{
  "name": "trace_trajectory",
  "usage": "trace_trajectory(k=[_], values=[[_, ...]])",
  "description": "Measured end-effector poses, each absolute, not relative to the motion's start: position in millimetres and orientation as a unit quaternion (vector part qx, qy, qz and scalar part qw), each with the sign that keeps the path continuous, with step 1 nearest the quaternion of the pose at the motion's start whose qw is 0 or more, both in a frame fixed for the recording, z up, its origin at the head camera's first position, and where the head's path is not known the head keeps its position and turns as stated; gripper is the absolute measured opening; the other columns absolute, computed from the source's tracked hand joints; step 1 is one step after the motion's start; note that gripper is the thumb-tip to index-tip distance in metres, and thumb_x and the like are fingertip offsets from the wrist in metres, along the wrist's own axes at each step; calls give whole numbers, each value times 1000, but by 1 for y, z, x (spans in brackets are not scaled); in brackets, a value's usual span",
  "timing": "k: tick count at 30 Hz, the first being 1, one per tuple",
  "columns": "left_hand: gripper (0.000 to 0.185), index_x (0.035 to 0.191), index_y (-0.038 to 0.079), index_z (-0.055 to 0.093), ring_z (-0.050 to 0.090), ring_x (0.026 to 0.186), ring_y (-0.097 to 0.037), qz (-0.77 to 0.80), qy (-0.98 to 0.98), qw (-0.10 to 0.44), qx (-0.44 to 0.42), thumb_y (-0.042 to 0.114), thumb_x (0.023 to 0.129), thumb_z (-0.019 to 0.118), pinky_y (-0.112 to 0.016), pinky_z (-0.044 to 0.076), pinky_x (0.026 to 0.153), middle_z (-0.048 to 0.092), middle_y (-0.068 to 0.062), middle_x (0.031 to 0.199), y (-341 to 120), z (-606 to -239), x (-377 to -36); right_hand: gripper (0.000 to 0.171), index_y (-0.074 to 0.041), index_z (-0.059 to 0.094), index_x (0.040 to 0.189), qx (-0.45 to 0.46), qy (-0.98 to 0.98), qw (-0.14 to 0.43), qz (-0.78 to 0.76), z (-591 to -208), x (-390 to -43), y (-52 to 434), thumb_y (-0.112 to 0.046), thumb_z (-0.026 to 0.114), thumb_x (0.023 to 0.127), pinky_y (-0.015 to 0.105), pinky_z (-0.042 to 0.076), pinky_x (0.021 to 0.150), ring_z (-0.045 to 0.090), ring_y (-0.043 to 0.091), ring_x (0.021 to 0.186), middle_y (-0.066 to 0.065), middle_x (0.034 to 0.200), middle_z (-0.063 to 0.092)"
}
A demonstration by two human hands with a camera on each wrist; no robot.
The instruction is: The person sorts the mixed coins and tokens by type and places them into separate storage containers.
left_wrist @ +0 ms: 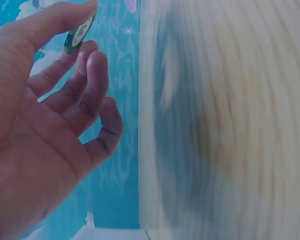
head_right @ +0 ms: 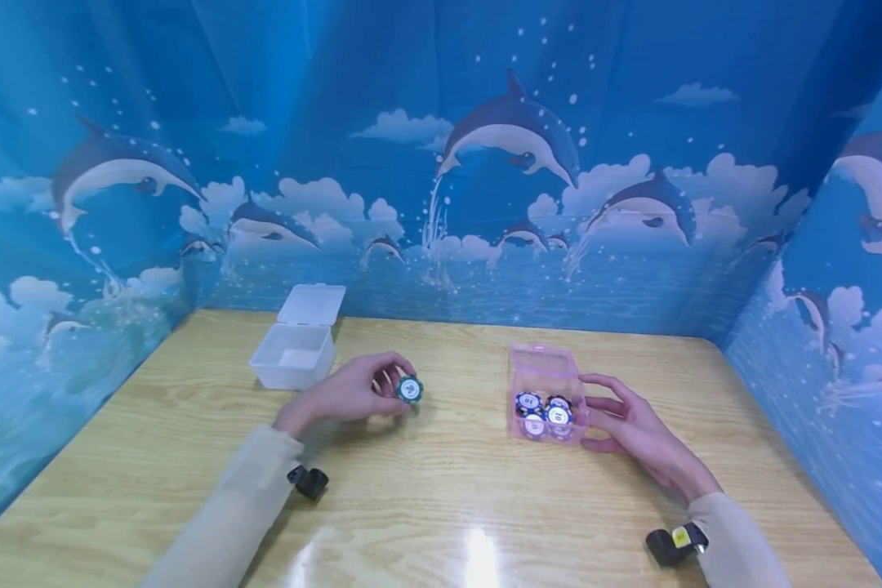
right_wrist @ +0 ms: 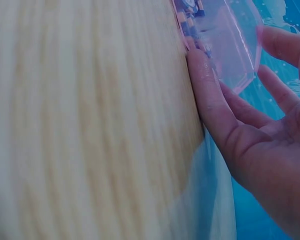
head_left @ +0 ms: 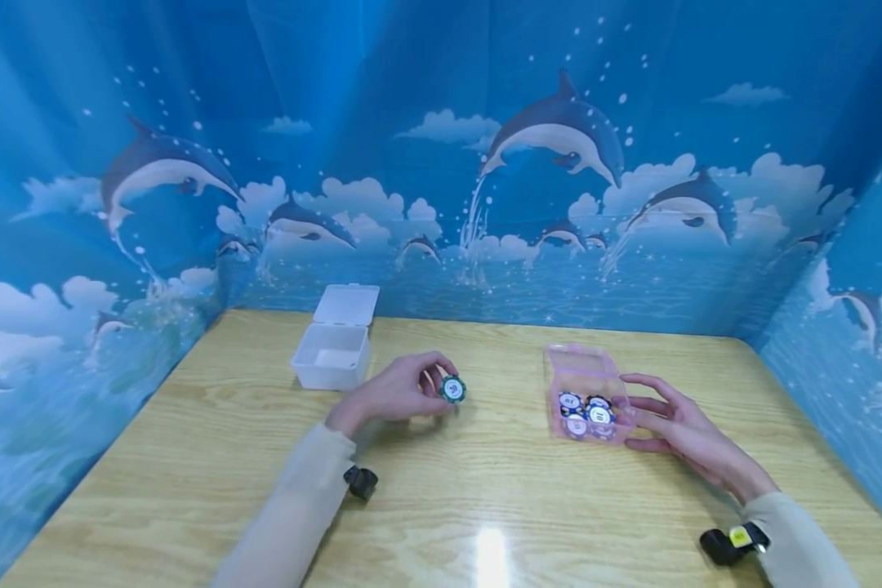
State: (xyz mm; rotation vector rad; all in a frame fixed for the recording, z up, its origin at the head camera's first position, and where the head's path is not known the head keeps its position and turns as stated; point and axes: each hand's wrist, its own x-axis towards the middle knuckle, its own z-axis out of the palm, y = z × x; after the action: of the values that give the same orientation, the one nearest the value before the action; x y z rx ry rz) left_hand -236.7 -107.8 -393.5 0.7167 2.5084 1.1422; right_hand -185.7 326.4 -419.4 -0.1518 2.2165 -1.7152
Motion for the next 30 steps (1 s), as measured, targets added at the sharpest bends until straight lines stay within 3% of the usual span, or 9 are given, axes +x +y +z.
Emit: trace_trajectory(k=[17,30], values=[[42,124,23,61,63,88,-12,423,841,132,310,23,87,82,-26,56,76,64,2,100,-52,-392,-237,70,-13,17,162,-51,778,171,-602,-419,-187,326,-24,58,105,40,62,92,66,12,115,39,158,27],[45,126,26,60,63,88,-9,431,833,152,311,28,86,82,-25,56,74,64,4,101,-20,-395,-235,69,-13,18,162,-57,776,170,-604,-420,-187,326,-23,58,106,40,62,92,66,9,114,39,159,26]])
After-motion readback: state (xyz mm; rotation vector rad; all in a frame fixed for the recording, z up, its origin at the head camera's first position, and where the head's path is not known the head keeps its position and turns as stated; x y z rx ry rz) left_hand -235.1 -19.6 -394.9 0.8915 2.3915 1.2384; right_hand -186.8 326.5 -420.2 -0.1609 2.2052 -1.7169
